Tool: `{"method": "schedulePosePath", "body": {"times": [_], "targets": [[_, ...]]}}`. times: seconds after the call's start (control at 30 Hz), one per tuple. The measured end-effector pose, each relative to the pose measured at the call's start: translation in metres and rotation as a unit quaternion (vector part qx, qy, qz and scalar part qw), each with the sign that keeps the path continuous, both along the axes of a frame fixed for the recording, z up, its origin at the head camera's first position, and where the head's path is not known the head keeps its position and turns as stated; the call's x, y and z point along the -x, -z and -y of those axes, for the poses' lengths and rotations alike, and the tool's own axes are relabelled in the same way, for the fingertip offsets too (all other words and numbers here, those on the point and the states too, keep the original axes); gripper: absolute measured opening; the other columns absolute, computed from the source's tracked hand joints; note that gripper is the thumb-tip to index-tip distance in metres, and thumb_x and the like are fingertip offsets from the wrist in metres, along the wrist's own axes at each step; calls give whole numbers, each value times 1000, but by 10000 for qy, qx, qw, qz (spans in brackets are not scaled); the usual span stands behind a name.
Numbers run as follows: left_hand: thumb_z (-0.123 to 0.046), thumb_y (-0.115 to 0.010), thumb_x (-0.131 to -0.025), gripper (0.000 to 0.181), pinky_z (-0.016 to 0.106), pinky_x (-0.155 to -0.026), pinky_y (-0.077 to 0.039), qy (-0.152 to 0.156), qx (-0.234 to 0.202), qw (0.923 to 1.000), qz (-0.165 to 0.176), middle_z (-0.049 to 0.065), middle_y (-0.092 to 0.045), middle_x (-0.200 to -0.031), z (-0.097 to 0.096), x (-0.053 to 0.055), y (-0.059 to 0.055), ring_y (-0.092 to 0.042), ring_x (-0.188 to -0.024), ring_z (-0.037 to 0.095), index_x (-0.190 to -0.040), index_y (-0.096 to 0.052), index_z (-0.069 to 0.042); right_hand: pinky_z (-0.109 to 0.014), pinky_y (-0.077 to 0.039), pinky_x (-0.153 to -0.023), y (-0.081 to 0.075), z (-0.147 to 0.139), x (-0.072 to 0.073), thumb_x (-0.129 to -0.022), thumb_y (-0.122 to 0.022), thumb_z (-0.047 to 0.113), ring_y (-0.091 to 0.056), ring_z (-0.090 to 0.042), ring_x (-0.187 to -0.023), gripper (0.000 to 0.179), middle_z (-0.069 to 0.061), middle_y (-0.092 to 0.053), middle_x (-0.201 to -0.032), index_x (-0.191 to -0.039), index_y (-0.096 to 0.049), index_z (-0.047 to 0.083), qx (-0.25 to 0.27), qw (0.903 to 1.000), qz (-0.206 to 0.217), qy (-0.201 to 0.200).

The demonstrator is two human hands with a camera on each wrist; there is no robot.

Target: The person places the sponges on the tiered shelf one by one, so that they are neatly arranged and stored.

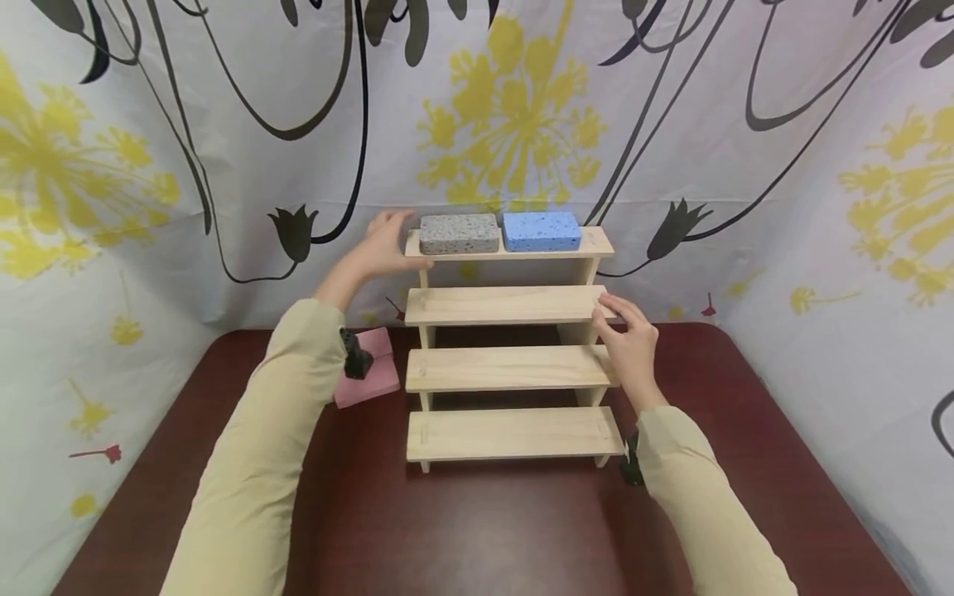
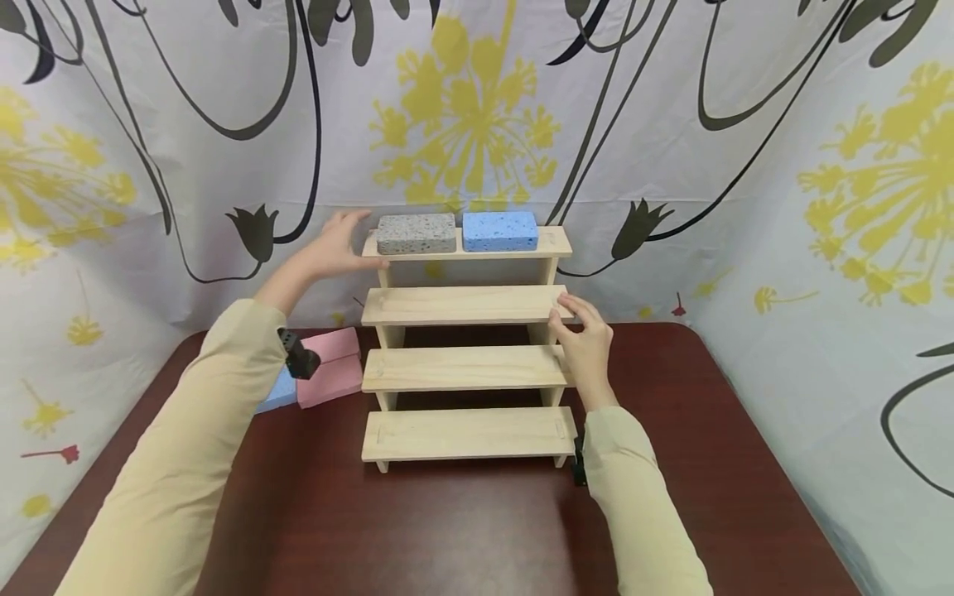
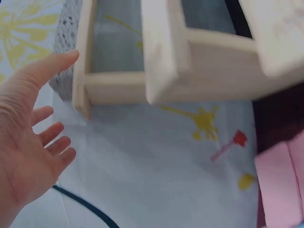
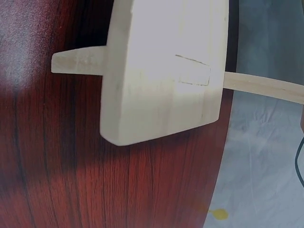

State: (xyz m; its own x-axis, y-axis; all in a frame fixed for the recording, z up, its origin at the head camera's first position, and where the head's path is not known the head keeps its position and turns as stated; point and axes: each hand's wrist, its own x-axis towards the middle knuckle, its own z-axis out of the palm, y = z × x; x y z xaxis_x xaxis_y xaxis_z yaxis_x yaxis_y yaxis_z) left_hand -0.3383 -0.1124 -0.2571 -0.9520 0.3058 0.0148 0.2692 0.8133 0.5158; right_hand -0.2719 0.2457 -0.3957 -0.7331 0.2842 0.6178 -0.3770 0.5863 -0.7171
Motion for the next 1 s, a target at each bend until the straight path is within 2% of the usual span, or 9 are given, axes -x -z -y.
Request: {"method": "schedulePosePath", "body": {"times": [0.2, 0.5, 0.63, 0.77, 1.0], "targets": [[-33, -69, -78, 89, 56, -107, -22, -255, -3, 9996, 71, 26, -14, -146, 36, -15, 21, -16, -134, 40, -144, -18, -3, -7, -38, -87, 0, 2, -1, -81, -66, 18, -61, -19, -106, 26, -6, -68, -109, -104, -70, 8, 99, 9998, 22, -146], [-33, -65, -81, 83, 59, -105, -23, -289, 185, 9987, 366, 31, -15, -144, 80, -33, 61, -17, -133, 44, -142, -22, 2, -6, -38, -87, 1, 1, -1, -81, -66, 18, -61, -19, -106, 24, -4, -68, -108, -103, -70, 9, 114, 9999, -6, -67], [-34, -63, -82, 80, 62, -103, -22, -175, 262, 9979, 561, 32, -15, -143, 93, -41, 79, -14, -133, 47, -142, -23, 2, -6, -38, -88, -1, 0, 0, -82, -66, 20, -60, -16, -107, 25, -3, -68, -110, -104, -70, 11, 214, 9997, 96, -92], [-35, -62, -82, 80, 65, -101, -22, -67, 385, 9965, 732, 34, -18, -141, 108, -53, 99, -15, -130, 51, -140, -24, 5, -7, -38, -88, -1, 1, -1, -82, -66, 21, -59, -15, -109, 25, -4, -67, -111, -105, -70, 11, 266, 9994, 178, -139], [-34, -63, -80, 79, 68, -99, -17, -180, 497, 9944, 917, 34, -27, -138, 144, -77, 132, -19, -127, 50, -136, -28, 11, -7, -39, -88, 3, 1, 1, -82, -66, 21, -59, -10, -108, 24, -3, -67, -111, -104, -70, 12, 355, 9991, 144, -186]]}}
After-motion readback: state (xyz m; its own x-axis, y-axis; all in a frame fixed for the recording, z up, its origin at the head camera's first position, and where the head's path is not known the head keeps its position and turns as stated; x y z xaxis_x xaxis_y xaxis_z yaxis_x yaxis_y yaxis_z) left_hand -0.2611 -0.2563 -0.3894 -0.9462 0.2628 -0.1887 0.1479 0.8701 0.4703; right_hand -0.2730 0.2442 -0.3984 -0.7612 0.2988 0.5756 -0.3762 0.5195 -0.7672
